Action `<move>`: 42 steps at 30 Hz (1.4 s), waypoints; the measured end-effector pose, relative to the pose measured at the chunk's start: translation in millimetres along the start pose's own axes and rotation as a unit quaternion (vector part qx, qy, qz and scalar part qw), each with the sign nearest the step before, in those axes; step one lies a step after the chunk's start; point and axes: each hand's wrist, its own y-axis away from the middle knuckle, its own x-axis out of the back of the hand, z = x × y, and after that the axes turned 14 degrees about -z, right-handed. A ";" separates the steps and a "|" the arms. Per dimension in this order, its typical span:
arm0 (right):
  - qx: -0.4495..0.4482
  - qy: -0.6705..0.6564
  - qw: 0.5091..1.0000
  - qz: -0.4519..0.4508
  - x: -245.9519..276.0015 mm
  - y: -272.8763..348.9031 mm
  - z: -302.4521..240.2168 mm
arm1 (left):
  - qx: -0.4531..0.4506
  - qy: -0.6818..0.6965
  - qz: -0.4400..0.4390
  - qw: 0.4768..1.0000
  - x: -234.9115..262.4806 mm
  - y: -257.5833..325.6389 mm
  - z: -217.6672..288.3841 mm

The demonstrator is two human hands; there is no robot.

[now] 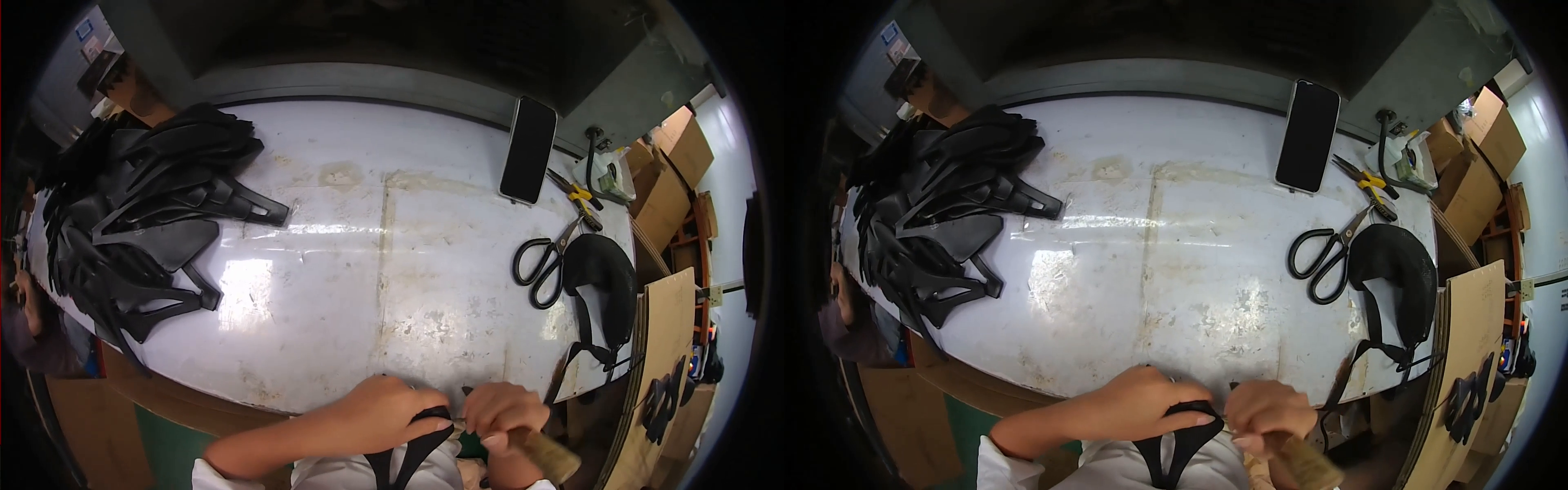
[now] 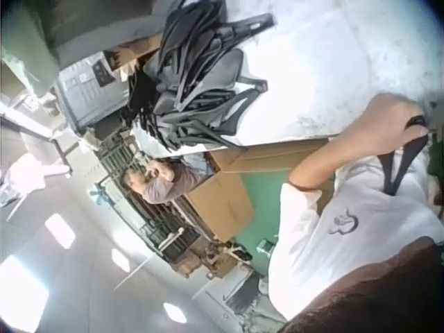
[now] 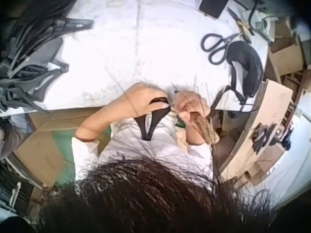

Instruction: Manufacturing bike saddles by applying glue and finishing the edges.

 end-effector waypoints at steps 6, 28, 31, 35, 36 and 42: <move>0.170 0.080 0.943 -0.276 -16.4 -28.3 -36.2 | -0.018 -0.026 -0.004 0.999 -2.5 -8.9 0.9; 0.193 0.100 0.956 -0.200 -24.6 -18.9 -6.4 | 0.010 -0.017 -0.023 1.000 0.7 -0.3 -1.4; 0.104 -0.031 0.983 -0.150 -9.9 -32.9 -14.3 | -0.002 -0.014 -0.022 1.000 2.1 -2.0 0.4; 0.180 -0.138 0.973 -0.041 -24.5 -13.6 5.9 | -0.021 0.016 -0.022 0.999 6.6 -1.3 4.0; 0.192 -0.061 0.974 -0.105 -22.9 -11.0 -2.9 | -0.016 0.017 -0.025 0.999 7.3 0.1 2.5; 0.211 0.089 0.954 -0.193 -15.5 -2.0 -5.0 | -0.046 0.003 0.014 0.999 7.8 0.8 1.6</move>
